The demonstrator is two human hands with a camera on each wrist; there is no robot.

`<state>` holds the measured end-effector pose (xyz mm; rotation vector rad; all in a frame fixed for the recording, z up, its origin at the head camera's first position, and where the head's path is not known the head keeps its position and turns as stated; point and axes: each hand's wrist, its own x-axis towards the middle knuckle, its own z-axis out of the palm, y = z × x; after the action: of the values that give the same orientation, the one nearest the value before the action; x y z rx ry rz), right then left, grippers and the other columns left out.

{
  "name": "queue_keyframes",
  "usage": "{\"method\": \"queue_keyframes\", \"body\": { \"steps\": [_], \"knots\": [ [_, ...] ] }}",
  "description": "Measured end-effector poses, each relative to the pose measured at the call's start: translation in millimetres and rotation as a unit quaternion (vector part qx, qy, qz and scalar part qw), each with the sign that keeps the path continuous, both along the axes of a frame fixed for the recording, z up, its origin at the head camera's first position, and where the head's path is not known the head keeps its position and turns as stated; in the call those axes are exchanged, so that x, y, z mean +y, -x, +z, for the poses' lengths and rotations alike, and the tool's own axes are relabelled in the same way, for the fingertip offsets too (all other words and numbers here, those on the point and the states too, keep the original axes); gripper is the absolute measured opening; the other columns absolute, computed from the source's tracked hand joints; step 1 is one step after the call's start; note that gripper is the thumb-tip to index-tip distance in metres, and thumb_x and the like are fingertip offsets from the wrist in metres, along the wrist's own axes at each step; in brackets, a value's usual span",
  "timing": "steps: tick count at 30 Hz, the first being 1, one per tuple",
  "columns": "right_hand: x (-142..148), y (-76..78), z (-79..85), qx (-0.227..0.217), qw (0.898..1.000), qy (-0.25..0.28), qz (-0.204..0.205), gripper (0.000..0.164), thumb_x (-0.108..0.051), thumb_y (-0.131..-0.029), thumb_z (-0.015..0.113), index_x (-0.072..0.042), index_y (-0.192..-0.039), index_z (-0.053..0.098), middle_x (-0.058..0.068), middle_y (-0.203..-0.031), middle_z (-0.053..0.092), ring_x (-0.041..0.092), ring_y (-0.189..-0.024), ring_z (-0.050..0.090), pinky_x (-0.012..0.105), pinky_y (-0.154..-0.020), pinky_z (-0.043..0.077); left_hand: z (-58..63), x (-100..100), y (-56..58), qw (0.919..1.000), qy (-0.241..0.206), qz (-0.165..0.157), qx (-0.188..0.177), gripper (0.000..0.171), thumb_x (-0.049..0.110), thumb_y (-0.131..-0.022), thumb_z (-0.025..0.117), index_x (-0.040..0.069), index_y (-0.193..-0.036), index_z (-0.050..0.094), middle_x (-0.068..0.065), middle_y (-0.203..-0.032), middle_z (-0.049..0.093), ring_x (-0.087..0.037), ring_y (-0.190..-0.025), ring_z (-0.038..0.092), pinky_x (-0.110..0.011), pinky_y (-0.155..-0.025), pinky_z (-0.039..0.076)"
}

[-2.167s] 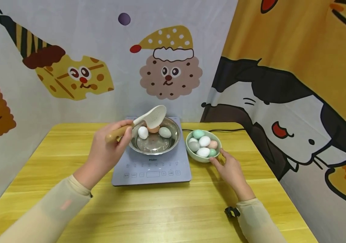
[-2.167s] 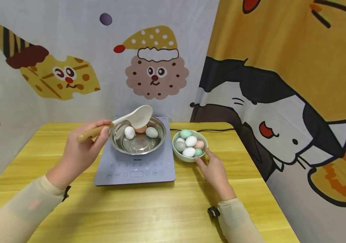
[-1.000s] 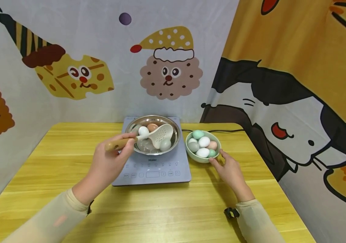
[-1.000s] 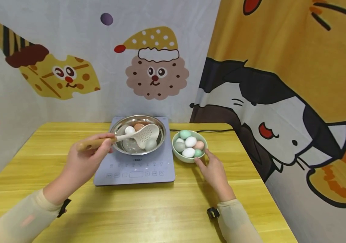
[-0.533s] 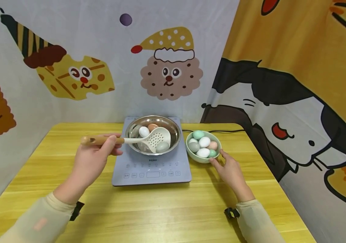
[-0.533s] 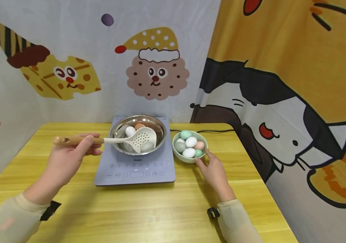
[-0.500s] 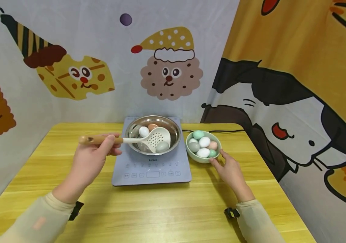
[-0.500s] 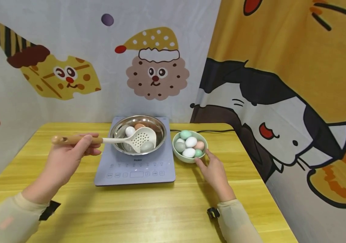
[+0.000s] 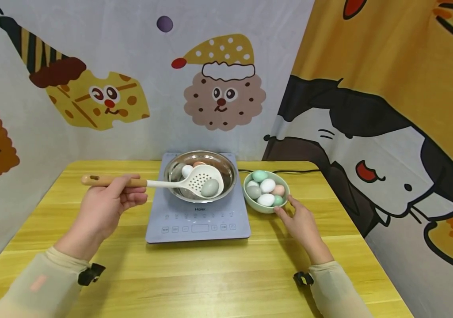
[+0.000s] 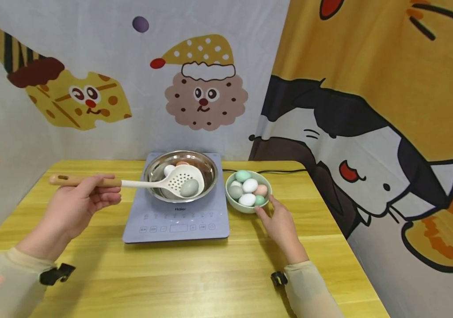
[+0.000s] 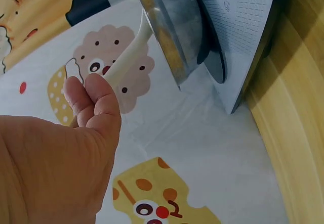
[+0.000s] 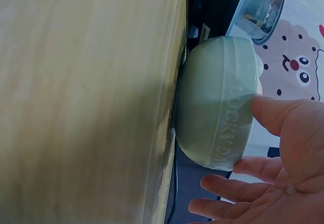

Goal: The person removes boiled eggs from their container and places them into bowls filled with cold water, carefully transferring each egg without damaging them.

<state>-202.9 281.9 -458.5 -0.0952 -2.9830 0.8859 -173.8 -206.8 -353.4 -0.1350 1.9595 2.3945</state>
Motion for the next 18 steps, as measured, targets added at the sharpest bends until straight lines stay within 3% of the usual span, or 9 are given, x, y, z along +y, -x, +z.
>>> {"method": "queue_keyframes", "body": {
  "steps": [6,12,18],
  "knots": [
    [0,-1.0,0.2,0.004,1.000,0.000,-0.001,0.082,-0.052,-0.108,0.060,0.003,-0.163,0.037,0.031,-0.163,0.044,0.050,-0.151,0.043,0.066,-0.123,0.042,2.9,0,0.4,1.0000,-0.006,0.001,0.001,0.036,0.032,-0.113,0.056,0.000,-0.128,0.060,0.003,-0.095,0.081,-0.010,-0.080,0.078,-0.026,-0.083,0.068],
    [-1,-1.8,0.2,0.005,1.000,0.000,0.001,0.083,-0.054,-0.108,0.060,0.004,-0.163,0.038,0.031,-0.162,0.045,0.051,-0.151,0.044,0.067,-0.122,0.043,4.9,2,1.7,0.9998,-0.018,0.002,0.005,0.032,0.032,-0.112,0.057,0.003,-0.124,0.064,0.001,-0.097,0.082,-0.011,-0.080,0.078,-0.027,-0.083,0.068],
    [-1,-1.3,1.5,0.006,1.000,0.000,0.001,0.083,-0.054,-0.108,0.060,0.004,-0.162,0.038,0.031,-0.163,0.044,0.050,-0.151,0.044,0.067,-0.122,0.042,13.4,12,7.0,0.9998,-0.020,0.005,0.005,0.038,0.032,-0.111,0.058,-0.001,-0.130,0.059,0.000,-0.098,0.082,-0.010,-0.079,0.077,-0.026,-0.083,0.068]
  ]
}}
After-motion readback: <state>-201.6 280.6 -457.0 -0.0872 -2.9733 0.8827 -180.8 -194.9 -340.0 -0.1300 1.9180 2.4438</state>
